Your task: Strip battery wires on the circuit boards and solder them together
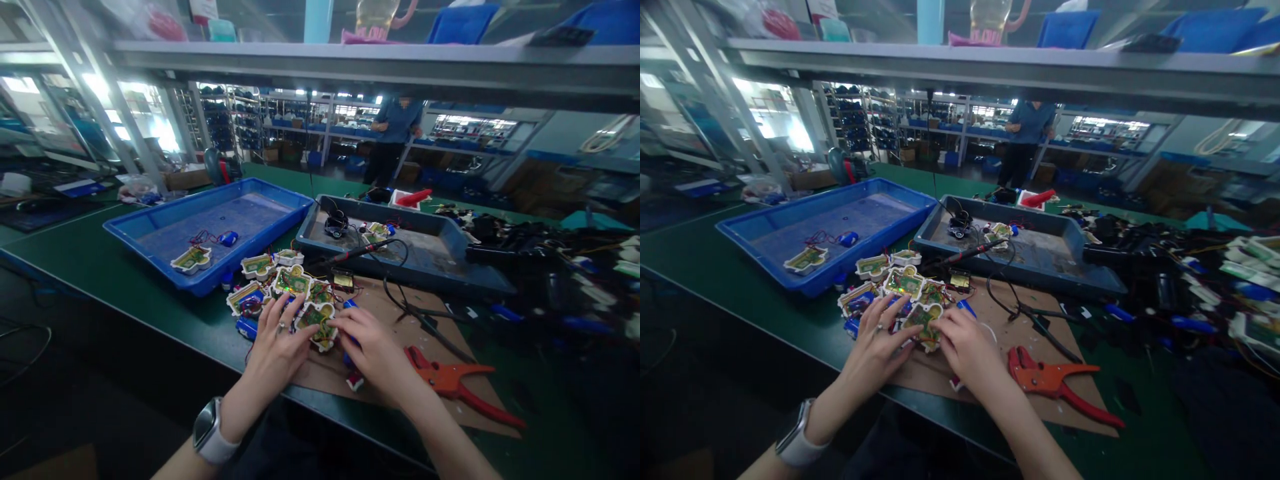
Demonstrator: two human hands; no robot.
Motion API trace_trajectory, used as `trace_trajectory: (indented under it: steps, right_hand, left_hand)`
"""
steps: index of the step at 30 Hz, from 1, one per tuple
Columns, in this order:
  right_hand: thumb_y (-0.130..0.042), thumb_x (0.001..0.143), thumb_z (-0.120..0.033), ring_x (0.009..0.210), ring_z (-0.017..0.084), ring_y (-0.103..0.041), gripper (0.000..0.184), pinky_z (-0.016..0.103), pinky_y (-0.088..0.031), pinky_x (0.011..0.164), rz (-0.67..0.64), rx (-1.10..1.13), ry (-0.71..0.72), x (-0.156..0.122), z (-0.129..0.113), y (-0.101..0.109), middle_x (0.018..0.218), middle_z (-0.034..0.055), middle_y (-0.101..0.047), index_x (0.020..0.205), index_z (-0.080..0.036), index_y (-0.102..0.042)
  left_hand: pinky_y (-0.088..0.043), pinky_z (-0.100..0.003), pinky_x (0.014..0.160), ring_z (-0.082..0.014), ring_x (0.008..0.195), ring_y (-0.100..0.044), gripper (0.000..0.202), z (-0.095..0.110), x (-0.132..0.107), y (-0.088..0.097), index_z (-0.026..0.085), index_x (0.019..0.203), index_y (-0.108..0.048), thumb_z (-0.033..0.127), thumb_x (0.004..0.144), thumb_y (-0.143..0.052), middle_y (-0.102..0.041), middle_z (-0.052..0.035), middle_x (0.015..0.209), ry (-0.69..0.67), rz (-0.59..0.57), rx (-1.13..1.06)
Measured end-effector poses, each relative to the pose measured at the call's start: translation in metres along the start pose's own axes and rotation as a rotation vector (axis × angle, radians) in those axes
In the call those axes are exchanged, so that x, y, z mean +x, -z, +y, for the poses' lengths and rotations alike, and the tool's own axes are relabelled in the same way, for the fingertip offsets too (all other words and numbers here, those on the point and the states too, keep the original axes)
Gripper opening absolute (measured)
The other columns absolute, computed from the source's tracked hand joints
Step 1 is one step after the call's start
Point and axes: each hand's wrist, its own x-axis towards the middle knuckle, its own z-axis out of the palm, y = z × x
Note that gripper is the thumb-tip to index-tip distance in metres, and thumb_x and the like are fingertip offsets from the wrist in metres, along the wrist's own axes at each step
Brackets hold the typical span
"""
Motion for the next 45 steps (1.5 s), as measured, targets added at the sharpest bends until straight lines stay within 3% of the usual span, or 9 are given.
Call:
trace_trajectory:
  steps: [3, 7, 17, 23, 27, 30, 34, 38, 45]
  right_hand:
    - [-0.055, 0.084, -0.005, 0.09, 0.024, -0.056, 0.018, 0.035, -0.047, 0.076, -0.048, -0.194, 0.073, 0.024, 0.013, -0.009, 0.094, 0.0107, -0.062, 0.091, -0.017, -0.067]
    - [-0.057, 0.083, -0.004, 0.085, 0.024, -0.056, 0.014, 0.035, -0.045, 0.075, -0.119, -0.198, 0.134, 0.041, 0.017, -0.02, 0.09, 0.0112, -0.062, 0.08, -0.015, -0.064]
    - [-0.051, 0.086, -0.014, 0.072, 0.016, -0.057, 0.007, 0.027, -0.043, 0.065, 0.05, 0.156, -0.063, 0.017, 0.025, -0.012, 0.08, 0.0022, -0.062, 0.085, -0.018, -0.056]
    - [-0.049, 0.084, -0.021, 0.062, 0.013, -0.053, 0.009, 0.023, -0.042, 0.058, 0.157, 0.402, -0.166, 0.004, 0.006, -0.003, 0.068, -0.0017, -0.056, 0.075, -0.02, -0.053]
    - [-0.051, 0.084, -0.024, 0.06, 0.012, -0.055, 0.01, 0.022, -0.044, 0.056, 0.125, 0.501, -0.225, -0.004, 0.006, 0.005, 0.067, -0.0022, -0.058, 0.078, -0.019, -0.056]
    - [-0.053, 0.087, -0.026, 0.063, 0.013, -0.057, 0.01, 0.022, -0.045, 0.057, 0.078, 0.542, -0.279, -0.012, 0.012, 0.014, 0.07, -0.0018, -0.06, 0.083, -0.019, -0.059]
    - [-0.054, 0.089, -0.024, 0.076, 0.015, -0.062, 0.011, 0.025, -0.047, 0.067, 0.028, 0.5, -0.247, -0.019, 0.015, 0.022, 0.082, 0.0007, -0.066, 0.09, -0.02, -0.064]
    - [-0.049, 0.092, -0.015, 0.085, 0.017, -0.064, 0.017, 0.028, -0.049, 0.077, 0.075, 0.26, -0.062, -0.022, 0.012, 0.026, 0.091, 0.0043, -0.068, 0.097, -0.02, -0.065]
    - [-0.06, 0.087, -0.011, 0.083, 0.019, -0.064, 0.012, 0.029, -0.051, 0.075, -0.027, 0.157, 0.136, -0.018, 0.013, 0.034, 0.089, 0.0086, -0.069, 0.097, -0.011, -0.067]
  left_hand:
    - [-0.039, -0.059, 0.104, -0.0325, 0.126, -0.047, 0.015, -0.006, 0.005, -0.009, 0.025, 0.082, -0.069, 0.013, 0.078, -0.062, -0.059, -0.0088, 0.129, -0.039, -0.044, -0.023]
    - [-0.038, -0.056, 0.106, -0.0294, 0.123, -0.052, 0.02, -0.017, 0.005, -0.006, 0.023, 0.085, -0.068, 0.007, 0.078, -0.057, -0.064, -0.0077, 0.125, -0.117, -0.086, -0.075]
    - [-0.043, -0.054, 0.104, -0.0263, 0.121, -0.056, 0.028, -0.032, 0.001, -0.004, 0.02, 0.077, -0.067, 0.003, 0.084, -0.047, -0.071, -0.0037, 0.117, -0.2, -0.151, -0.172]
    - [-0.056, -0.042, 0.088, -0.0248, 0.104, -0.066, 0.031, 0.023, 0.009, -0.003, 0.02, 0.109, -0.064, 0.012, 0.088, -0.042, -0.07, -0.0103, 0.115, 0.101, 0.056, -0.393]
    - [-0.059, -0.031, 0.07, -0.0201, 0.084, -0.071, 0.038, 0.051, 0.023, -0.016, 0.02, 0.124, -0.056, 0.018, 0.087, -0.046, -0.071, -0.0096, 0.11, 0.404, -0.1, -0.922]
    - [-0.055, -0.026, 0.061, -0.0172, 0.07, -0.069, 0.03, 0.052, 0.031, -0.021, 0.021, 0.113, -0.064, 0.023, 0.086, -0.051, -0.074, -0.0043, 0.089, 0.511, -0.229, -1.132]
    - [-0.051, -0.025, 0.065, -0.018, 0.073, -0.068, 0.021, 0.046, 0.034, -0.019, 0.02, 0.092, -0.072, 0.026, 0.087, -0.053, -0.073, -0.0029, 0.08, 0.502, -0.241, -1.063]
    - [-0.049, -0.027, 0.066, -0.0186, 0.072, -0.066, 0.019, 0.044, 0.034, -0.016, 0.018, 0.088, -0.071, 0.025, 0.086, -0.053, -0.072, -0.0037, 0.077, 0.466, -0.254, -1.016]
    - [-0.048, -0.027, 0.071, -0.0195, 0.08, -0.067, 0.024, 0.037, 0.024, -0.018, 0.018, 0.092, -0.068, 0.019, 0.089, -0.044, -0.07, -0.0061, 0.086, 0.134, -0.313, -0.808]
